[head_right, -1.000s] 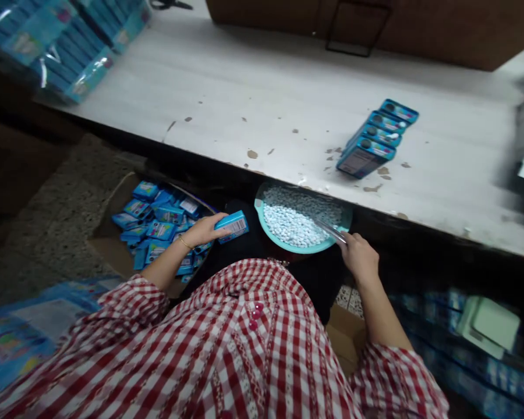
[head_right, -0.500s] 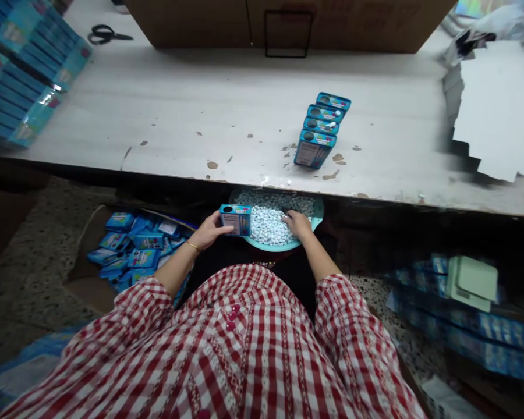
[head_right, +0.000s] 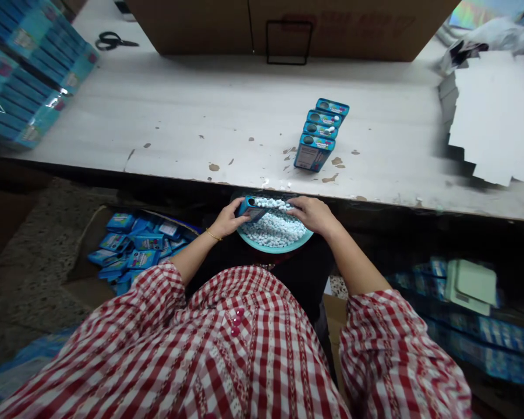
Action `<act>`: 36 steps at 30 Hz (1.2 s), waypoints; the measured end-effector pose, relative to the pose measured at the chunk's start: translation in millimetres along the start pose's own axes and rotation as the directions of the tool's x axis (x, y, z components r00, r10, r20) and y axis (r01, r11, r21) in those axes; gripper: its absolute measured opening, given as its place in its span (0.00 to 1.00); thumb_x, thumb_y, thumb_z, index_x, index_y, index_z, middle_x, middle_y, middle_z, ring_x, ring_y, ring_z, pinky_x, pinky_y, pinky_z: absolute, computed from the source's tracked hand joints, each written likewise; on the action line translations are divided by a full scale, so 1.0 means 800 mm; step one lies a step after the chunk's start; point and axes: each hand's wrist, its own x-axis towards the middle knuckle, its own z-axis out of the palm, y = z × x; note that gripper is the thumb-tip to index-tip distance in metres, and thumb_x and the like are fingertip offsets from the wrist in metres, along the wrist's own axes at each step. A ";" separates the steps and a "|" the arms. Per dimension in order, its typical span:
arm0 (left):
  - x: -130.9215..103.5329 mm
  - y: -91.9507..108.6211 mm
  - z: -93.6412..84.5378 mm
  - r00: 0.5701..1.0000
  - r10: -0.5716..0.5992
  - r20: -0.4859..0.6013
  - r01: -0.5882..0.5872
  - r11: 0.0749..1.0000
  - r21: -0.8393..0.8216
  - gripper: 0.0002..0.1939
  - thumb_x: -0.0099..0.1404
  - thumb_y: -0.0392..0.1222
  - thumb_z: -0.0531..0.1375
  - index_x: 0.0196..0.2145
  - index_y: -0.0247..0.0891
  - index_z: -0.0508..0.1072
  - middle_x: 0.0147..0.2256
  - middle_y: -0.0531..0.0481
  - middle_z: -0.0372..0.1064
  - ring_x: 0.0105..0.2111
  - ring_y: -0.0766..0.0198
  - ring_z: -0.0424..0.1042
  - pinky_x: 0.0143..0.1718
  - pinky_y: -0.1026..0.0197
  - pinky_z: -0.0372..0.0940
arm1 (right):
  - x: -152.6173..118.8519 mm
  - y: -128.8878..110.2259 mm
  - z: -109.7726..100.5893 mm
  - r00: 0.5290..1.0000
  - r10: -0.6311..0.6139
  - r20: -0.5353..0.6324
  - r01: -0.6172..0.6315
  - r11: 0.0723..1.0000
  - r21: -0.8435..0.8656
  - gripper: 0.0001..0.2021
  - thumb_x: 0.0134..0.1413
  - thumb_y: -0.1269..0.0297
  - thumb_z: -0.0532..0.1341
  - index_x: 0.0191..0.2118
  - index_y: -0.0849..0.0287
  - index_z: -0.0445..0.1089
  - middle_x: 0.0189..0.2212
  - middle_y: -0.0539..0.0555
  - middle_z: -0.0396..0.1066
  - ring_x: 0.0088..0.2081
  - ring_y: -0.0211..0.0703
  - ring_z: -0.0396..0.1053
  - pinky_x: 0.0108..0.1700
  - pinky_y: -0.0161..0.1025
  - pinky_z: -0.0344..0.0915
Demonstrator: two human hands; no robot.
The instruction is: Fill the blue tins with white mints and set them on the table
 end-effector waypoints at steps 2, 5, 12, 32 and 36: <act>0.002 0.004 0.003 1.000 0.018 0.001 -0.018 0.998 0.052 0.28 0.53 0.40 0.61 0.52 0.33 0.65 0.50 0.44 0.67 0.49 0.56 0.68 0.53 0.55 0.61 | 0.003 -0.021 -0.016 0.999 0.005 0.053 0.003 0.990 -0.144 0.18 0.58 0.59 0.55 0.51 0.57 0.70 0.50 0.57 0.71 0.49 0.50 0.67 0.49 0.43 0.62; 0.002 0.004 0.005 1.000 0.025 0.007 -0.026 0.994 0.108 0.27 0.54 0.40 0.60 0.53 0.34 0.64 0.50 0.45 0.67 0.48 0.56 0.68 0.53 0.55 0.61 | 0.007 -0.053 -0.035 0.994 0.054 0.099 -0.015 0.935 -0.355 0.18 0.58 0.56 0.54 0.50 0.56 0.72 0.46 0.59 0.72 0.46 0.54 0.69 0.44 0.45 0.63; 0.001 0.000 0.007 0.999 0.041 0.007 -0.041 0.989 0.139 0.26 0.54 0.40 0.60 0.51 0.34 0.65 0.48 0.45 0.68 0.46 0.56 0.68 0.51 0.55 0.62 | 0.019 -0.098 -0.055 0.983 0.111 0.147 -0.012 0.833 -0.553 0.16 0.57 0.58 0.55 0.44 0.58 0.74 0.40 0.63 0.74 0.41 0.54 0.71 0.40 0.44 0.62; 0.008 -0.061 0.034 0.983 -0.182 0.031 0.170 0.831 -0.530 0.31 0.53 0.49 0.64 0.52 0.37 0.60 0.49 0.43 0.66 0.50 0.55 0.67 0.56 0.48 0.59 | -0.004 0.033 0.116 0.945 0.322 0.050 -0.303 0.924 -0.235 0.16 0.61 0.58 0.51 0.50 0.55 0.69 0.46 0.57 0.71 0.46 0.44 0.68 0.41 0.35 0.61; 0.015 -0.049 0.057 0.981 -0.182 0.064 0.185 0.792 -0.582 0.31 0.52 0.49 0.64 0.51 0.37 0.60 0.48 0.43 0.67 0.49 0.55 0.68 0.55 0.47 0.60 | 0.025 0.026 0.148 0.942 0.334 0.016 -0.328 0.934 -0.144 0.17 0.62 0.56 0.49 0.49 0.54 0.69 0.46 0.55 0.72 0.47 0.44 0.68 0.44 0.36 0.61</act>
